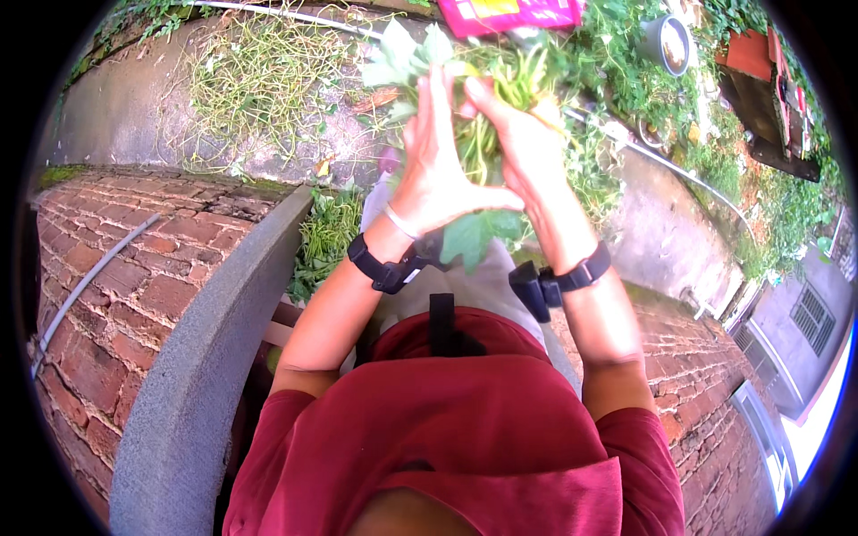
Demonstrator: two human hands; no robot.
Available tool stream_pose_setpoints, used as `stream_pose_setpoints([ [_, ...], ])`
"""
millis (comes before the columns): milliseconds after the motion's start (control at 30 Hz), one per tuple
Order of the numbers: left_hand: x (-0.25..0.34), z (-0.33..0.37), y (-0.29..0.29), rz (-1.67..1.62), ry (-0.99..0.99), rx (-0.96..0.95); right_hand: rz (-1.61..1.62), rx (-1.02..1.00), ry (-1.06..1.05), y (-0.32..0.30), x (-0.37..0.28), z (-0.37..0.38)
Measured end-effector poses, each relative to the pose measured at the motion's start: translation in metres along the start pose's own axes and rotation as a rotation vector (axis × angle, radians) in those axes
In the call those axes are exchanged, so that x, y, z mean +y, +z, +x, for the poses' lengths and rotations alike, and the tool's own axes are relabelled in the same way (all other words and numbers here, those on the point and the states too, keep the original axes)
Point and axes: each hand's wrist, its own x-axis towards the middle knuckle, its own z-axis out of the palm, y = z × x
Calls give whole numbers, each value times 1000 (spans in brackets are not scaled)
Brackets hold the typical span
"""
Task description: The person strips leaves from various plant stems by hand and places the gathered leaves onto a pile on their lap.
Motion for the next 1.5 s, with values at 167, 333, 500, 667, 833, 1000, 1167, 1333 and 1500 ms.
stream_pose_setpoints([
  [167, -20, -4, -4, -87, 57, -28, 238, -220, 157, -10, 10, -7],
  [333, -42, -19, 20, -262, -94, -42, 340, -245, 329, -25, 26, 4],
  [500, -67, -54, 8, -406, -316, -74, 36, -356, 431, -3, 45, 0],
  [667, -95, -114, -32, -294, -444, -13, -657, -645, 169, 12, 84, 7],
  [833, -154, -208, -82, 77, -673, -91, -782, -765, 133, 3, 111, 24],
  [1000, -291, -322, -36, 594, -811, 11, -849, -528, 406, -32, 155, 43],
  [1167, -431, -392, 44, 912, -1232, -289, -989, -336, 487, -92, 192, 69],
  [1333, -536, -434, 101, 1252, -1474, -529, -1092, -137, 595, -186, 234, 83],
  [1500, -555, -486, 98, 931, -1511, -203, -964, 146, 654, -270, 298, 80],
])
